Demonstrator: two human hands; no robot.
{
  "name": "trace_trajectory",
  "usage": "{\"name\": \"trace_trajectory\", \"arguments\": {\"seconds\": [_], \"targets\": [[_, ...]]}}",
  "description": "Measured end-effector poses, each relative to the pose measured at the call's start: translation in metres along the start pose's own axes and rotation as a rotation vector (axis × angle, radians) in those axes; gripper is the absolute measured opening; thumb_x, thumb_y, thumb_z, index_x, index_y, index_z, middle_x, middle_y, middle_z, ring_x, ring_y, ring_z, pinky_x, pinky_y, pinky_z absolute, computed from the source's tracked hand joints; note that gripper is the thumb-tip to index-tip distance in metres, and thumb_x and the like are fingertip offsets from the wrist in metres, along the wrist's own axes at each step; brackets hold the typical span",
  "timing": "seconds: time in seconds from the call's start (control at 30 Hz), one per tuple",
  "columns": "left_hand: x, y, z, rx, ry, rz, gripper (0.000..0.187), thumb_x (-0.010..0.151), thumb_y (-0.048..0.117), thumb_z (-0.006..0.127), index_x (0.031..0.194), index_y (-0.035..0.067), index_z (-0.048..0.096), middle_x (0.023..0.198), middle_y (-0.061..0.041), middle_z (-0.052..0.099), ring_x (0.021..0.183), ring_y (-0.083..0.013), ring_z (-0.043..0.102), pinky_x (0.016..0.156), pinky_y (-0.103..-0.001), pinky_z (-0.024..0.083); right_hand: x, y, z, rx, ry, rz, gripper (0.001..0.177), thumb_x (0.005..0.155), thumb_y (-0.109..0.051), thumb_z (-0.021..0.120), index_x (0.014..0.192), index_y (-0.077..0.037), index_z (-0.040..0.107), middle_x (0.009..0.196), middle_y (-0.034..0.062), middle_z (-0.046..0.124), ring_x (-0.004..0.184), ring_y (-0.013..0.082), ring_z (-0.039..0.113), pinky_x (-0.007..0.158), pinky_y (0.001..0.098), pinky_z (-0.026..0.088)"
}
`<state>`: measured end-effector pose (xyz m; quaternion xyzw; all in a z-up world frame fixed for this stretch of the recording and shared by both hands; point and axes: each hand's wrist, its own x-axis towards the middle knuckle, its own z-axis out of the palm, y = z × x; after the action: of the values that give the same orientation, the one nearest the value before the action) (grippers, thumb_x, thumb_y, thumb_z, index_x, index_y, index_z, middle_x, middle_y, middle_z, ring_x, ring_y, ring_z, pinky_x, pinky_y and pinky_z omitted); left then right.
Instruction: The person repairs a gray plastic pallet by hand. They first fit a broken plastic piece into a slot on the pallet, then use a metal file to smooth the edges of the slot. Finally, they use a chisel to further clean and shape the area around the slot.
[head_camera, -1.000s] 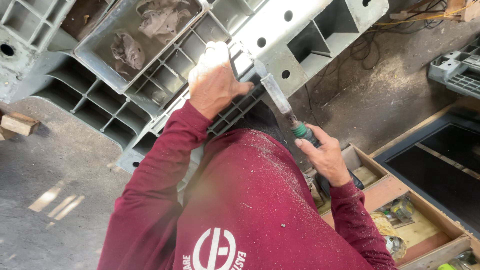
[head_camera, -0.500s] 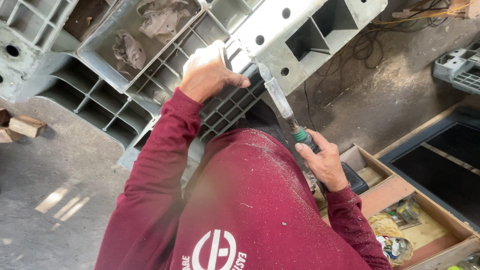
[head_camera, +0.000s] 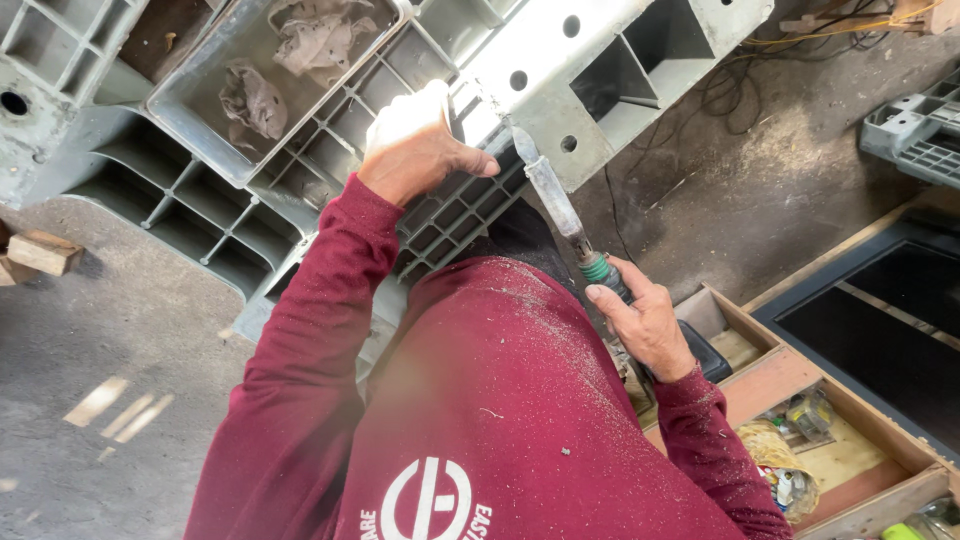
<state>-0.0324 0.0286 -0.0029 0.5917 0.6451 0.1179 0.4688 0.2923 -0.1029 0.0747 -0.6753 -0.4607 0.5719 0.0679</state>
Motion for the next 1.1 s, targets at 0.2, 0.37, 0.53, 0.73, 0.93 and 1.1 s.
{"name": "trace_trajectory", "arguments": {"seconds": [0.2,0.37,0.53,0.73,0.93,1.1], "targets": [[0.001,-0.002,0.002,-0.004,-0.028,0.000,0.075,0.061,0.051,0.093,0.101,-0.003,0.061,0.085,-0.022,0.070,0.078,-0.0376,0.070,0.073,-0.045,0.055,-0.002,-0.005,0.003,-0.097,0.031,-0.008,0.045,0.093,-0.026,0.071,0.132,-0.004,0.063,0.066,-0.0014,0.057,0.057,0.0056,0.051,0.053,0.0250,0.043],[0.005,-0.011,0.005,-0.029,-0.024,0.070,0.078,0.063,0.049,0.093,0.103,-0.007,0.056,0.086,-0.024,0.068,0.079,-0.0391,0.069,0.074,-0.045,0.055,-0.003,-0.009,0.004,-0.122,0.010,-0.018,0.052,0.089,-0.029,0.074,0.133,-0.005,0.059,0.076,-0.0005,0.066,0.061,0.0081,0.059,0.057,0.0256,0.050],[-0.007,-0.027,0.004,-0.209,0.073,0.187,0.057,0.080,0.034,0.079,0.114,-0.005,0.056,0.089,-0.023,0.067,0.081,-0.0382,0.069,0.071,-0.043,0.054,-0.006,-0.011,-0.001,-0.170,0.090,-0.139,0.060,0.081,-0.029,0.085,0.125,-0.001,0.056,0.093,0.0035,0.070,0.081,0.0098,0.065,0.071,0.0258,0.053],[-0.026,-0.020,0.036,0.197,0.517,0.211,0.017,0.105,0.018,0.055,0.116,0.010,0.066,0.095,-0.013,0.068,0.084,-0.0340,0.067,0.075,-0.044,0.053,0.000,-0.018,-0.024,-0.406,0.159,-0.202,0.047,0.089,-0.019,0.078,0.131,-0.003,0.064,0.091,0.0050,0.068,0.078,0.0103,0.060,0.071,0.0265,0.051],[-0.026,-0.012,0.051,0.555,0.726,0.132,0.020,0.096,0.018,0.056,0.111,0.011,0.065,0.087,-0.009,0.062,0.074,-0.0288,0.064,0.063,-0.042,0.051,0.014,-0.031,-0.053,-0.007,-0.255,-0.038,0.068,0.084,-0.016,0.077,0.142,-0.004,0.046,0.088,0.0016,0.062,0.063,0.0052,0.053,0.053,0.0247,0.045],[-0.022,-0.010,0.054,0.533,0.729,0.002,0.011,0.097,0.018,0.057,0.103,0.013,0.065,0.088,-0.007,0.063,0.073,-0.0275,0.064,0.062,-0.041,0.053,0.036,-0.044,-0.062,0.191,-0.370,0.228,0.049,0.091,-0.011,0.063,0.137,-0.004,0.048,0.078,0.0033,0.064,0.050,0.0101,0.057,0.044,0.0283,0.046]]}}
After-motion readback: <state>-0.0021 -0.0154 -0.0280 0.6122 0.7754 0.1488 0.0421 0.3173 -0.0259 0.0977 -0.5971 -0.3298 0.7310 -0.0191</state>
